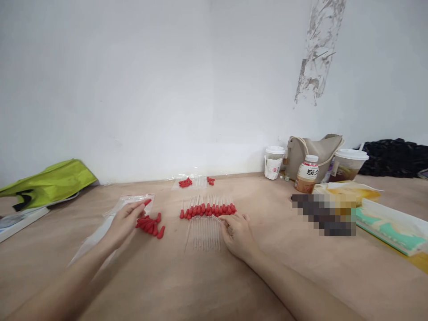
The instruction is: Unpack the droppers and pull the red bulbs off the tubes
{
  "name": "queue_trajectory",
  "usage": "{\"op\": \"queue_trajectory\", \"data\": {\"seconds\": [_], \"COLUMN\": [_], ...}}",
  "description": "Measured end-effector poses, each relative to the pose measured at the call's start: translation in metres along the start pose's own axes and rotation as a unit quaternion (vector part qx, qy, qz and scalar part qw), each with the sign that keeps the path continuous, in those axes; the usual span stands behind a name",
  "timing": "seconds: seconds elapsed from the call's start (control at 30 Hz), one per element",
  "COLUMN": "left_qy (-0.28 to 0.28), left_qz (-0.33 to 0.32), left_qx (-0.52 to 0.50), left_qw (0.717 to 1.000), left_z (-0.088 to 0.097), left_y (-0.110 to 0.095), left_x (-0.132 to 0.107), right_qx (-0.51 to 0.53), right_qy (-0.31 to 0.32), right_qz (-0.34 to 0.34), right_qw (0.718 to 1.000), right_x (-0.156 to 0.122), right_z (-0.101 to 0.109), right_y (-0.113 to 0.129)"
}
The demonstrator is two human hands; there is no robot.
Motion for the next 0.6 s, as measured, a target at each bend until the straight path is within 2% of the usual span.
{"op": "queue_trajectory", "data": {"seconds": [0.1, 0.27, 0.47, 0.6], "left_qy": [0.032, 0.041, 0.079, 0.104], "left_qz": [0.056, 0.008, -0.024, -0.036], "left_qx": [-0.028, 0.026, 0.065, 0.081], "left_qw": [0.997, 0.999, 0.994, 0.991], "left_z": [0.010, 0.021, 0.008, 0.001], "left_y": [0.010, 0.011, 0.015, 0.025], "left_x": [0.019, 0.029, 0.019, 0.015], "right_qx": [-0.021, -0.047, -0.065, -0.059], "right_qy": [0.000, -0.003, 0.035, 0.062], "right_qz": [0.007, 0.062, 0.088, 0.089], "right_qw": [1.000, 0.997, 0.993, 0.992], "right_x": [0.000, -0.003, -0.006, -0.006], "right_z": [-0.006, -0.012, -0.017, -0.018], "right_y": [0.004, 0.007, 0.012, 0.016]}}
Point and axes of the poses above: each hand's wrist, its own x-axis towards the middle knuckle, its own z-axis out of the back of the hand, y = z × x, the point moved 7 cm from there along x, towards the middle knuckle, and after that the axes turned 14 degrees about -y, right-handed, at the moved point
